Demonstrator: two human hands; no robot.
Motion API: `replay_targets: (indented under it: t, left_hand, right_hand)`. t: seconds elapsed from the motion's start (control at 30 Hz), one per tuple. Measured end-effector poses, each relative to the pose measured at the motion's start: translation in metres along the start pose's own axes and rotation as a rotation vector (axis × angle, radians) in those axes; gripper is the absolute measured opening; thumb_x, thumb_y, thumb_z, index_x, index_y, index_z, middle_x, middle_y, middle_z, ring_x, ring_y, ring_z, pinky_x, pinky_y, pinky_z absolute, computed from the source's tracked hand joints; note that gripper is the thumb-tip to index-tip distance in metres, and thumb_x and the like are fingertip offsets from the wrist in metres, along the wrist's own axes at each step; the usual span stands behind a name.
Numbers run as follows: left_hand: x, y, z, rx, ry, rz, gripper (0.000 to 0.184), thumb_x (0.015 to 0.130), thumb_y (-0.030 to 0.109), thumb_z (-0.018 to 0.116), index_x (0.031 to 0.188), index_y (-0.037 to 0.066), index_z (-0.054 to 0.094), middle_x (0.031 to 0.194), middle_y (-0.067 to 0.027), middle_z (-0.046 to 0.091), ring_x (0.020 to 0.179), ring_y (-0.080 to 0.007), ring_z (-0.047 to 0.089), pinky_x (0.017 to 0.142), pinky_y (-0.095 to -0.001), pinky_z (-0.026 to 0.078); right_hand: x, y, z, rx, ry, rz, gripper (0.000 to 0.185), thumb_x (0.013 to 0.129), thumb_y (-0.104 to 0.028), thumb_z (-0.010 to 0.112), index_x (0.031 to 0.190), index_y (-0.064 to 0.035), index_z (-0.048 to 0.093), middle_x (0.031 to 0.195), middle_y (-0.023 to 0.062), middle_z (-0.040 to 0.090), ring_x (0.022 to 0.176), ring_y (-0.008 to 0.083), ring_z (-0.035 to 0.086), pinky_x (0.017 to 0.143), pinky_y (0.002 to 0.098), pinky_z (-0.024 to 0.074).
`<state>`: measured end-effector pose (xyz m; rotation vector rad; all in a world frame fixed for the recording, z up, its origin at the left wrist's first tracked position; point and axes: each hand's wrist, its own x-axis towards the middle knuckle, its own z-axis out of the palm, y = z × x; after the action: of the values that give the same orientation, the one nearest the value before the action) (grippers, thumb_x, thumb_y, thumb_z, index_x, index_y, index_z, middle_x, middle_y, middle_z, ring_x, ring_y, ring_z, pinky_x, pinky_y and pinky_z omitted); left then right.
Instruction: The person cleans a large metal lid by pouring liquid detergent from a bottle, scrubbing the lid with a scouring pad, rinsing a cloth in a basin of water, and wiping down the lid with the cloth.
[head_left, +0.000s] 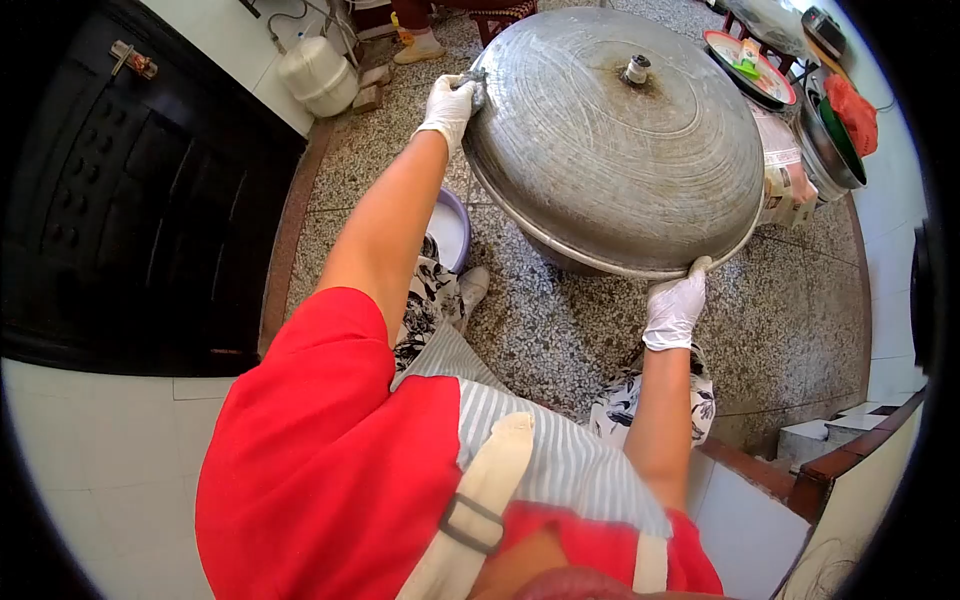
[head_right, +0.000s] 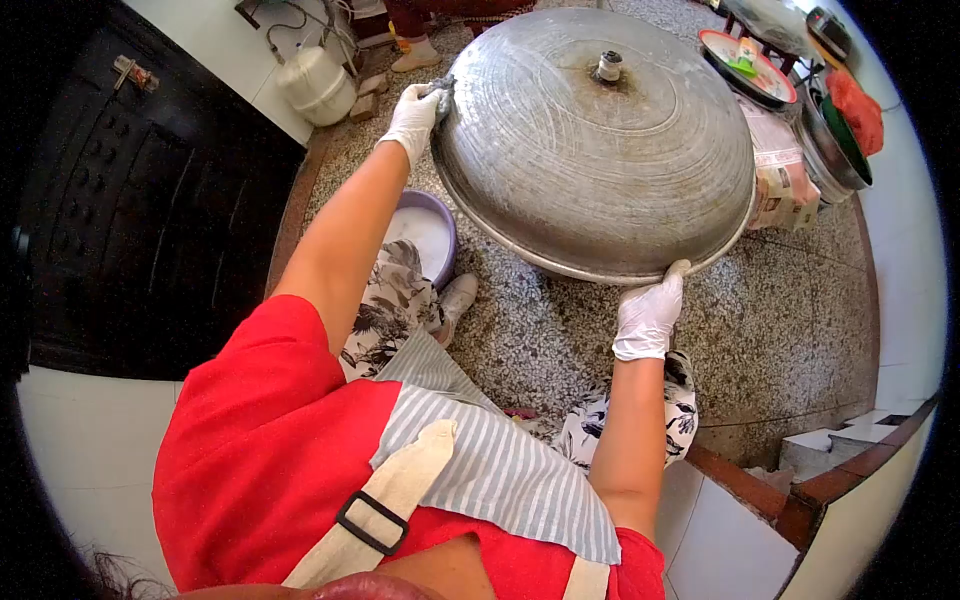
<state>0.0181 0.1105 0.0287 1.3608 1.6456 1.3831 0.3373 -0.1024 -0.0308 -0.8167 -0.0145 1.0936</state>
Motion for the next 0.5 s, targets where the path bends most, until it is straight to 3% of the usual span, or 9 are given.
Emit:
replay_targets:
  t: [0.07, 0.13, 0.17, 0.23, 0.27, 0.3, 0.43, 0.5]
  left_hand:
    - [-0.014, 0.003, 0.007, -0.277, -0.015, -0.025, 0.026, 0.09, 0.014, 0.061, 0.107, -0.005, 0.057, 0.094, -0.0132, 0.066, 0.08, -0.0189, 0.062, 0.072, -0.0331, 0.051]
    - [-0.07, 0.007, 0.004, 0.06, 0.111, 0.233, 0.025, 0.089, 0.014, 0.061, 0.105, -0.004, 0.059, 0.104, -0.018, 0.059, 0.096, -0.0263, 0.057, 0.085, -0.0392, 0.047]
    - [-0.103, 0.009, 0.002, 0.113, 0.071, 0.263, 0.023, 0.089, 0.014, 0.062, 0.104, -0.002, 0.058, 0.105, -0.0187, 0.055, 0.099, -0.0289, 0.053, 0.089, -0.0411, 0.043]
    - [-0.153, -0.033, 0.012, 0.103, 0.033, 0.511, 0.024, 0.087, 0.007, 0.064, 0.106, 0.0, 0.05, 0.106, -0.0164, 0.049, 0.097, -0.0268, 0.052, 0.088, -0.041, 0.042]
    - [-0.181, -0.019, 0.009, 0.142, -0.021, 0.447, 0.026, 0.088, 0.005, 0.063, 0.108, 0.001, 0.048, 0.107, -0.0142, 0.047, 0.099, -0.0244, 0.05, 0.09, -0.04, 0.041]
    - [-0.185, -0.026, 0.018, -0.049, -0.014, 0.411, 0.024, 0.09, 0.001, 0.059, 0.108, 0.001, 0.044, 0.099, -0.0131, 0.051, 0.088, -0.021, 0.055, 0.079, -0.0358, 0.047]
    - [-0.139, 0.018, 0.002, -0.291, -0.188, 0.142, 0.016, 0.093, -0.002, 0.053, 0.104, -0.002, 0.043, 0.077, -0.0096, 0.058, 0.058, -0.0143, 0.057, 0.051, -0.028, 0.048]
    - [-0.089, 0.027, -0.007, -0.314, -0.206, 0.008, 0.013, 0.092, 0.001, 0.053, 0.104, -0.005, 0.056, 0.085, -0.0132, 0.063, 0.065, -0.0146, 0.06, 0.058, -0.0283, 0.051]
  right_hand:
    - [0.006, 0.001, -0.006, 0.036, -0.003, 0.011, 0.056, 0.101, -0.038, 0.046, 0.141, 0.0002, 0.037, 0.148, 0.0126, 0.04, 0.132, 0.0267, 0.04, 0.114, 0.042, 0.0287]
    - [0.006, 0.0, 0.0, 0.08, -0.006, 0.018, 0.053, 0.102, -0.036, 0.045, 0.14, 0.0006, 0.039, 0.147, 0.0122, 0.04, 0.132, 0.0267, 0.04, 0.115, 0.0418, 0.0292]
    - [-0.002, -0.004, 0.008, 0.074, 0.001, 0.011, 0.054, 0.102, -0.036, 0.045, 0.14, 0.0009, 0.038, 0.147, 0.0124, 0.04, 0.132, 0.0269, 0.04, 0.115, 0.0418, 0.0292]
    - [-0.007, -0.006, 0.01, 0.057, 0.011, 0.006, 0.055, 0.102, -0.037, 0.044, 0.141, 0.0012, 0.038, 0.147, 0.0125, 0.04, 0.132, 0.0271, 0.04, 0.115, 0.0417, 0.0291]
    - [-0.006, -0.007, 0.009, 0.022, 0.01, 0.008, 0.057, 0.102, -0.039, 0.045, 0.142, 0.0006, 0.035, 0.149, 0.0133, 0.037, 0.134, 0.0274, 0.038, 0.115, 0.0419, 0.0285]
    - [-0.003, -0.008, 0.009, -0.009, 0.006, 0.005, 0.06, 0.101, -0.04, 0.045, 0.144, -0.0001, 0.033, 0.151, 0.014, 0.034, 0.135, 0.0277, 0.036, 0.115, 0.0421, 0.0278]
    - [0.008, -0.001, -0.006, 0.015, -0.086, 0.028, 0.061, 0.101, -0.041, 0.044, 0.145, -0.0002, 0.032, 0.151, 0.014, 0.033, 0.135, 0.0274, 0.035, 0.115, 0.0422, 0.0263]
    - [0.0, -0.003, 0.001, 0.027, -0.049, 0.042, 0.06, 0.102, -0.04, 0.044, 0.144, 0.0001, 0.032, 0.151, 0.0137, 0.033, 0.135, 0.0274, 0.036, 0.116, 0.0415, 0.0256]
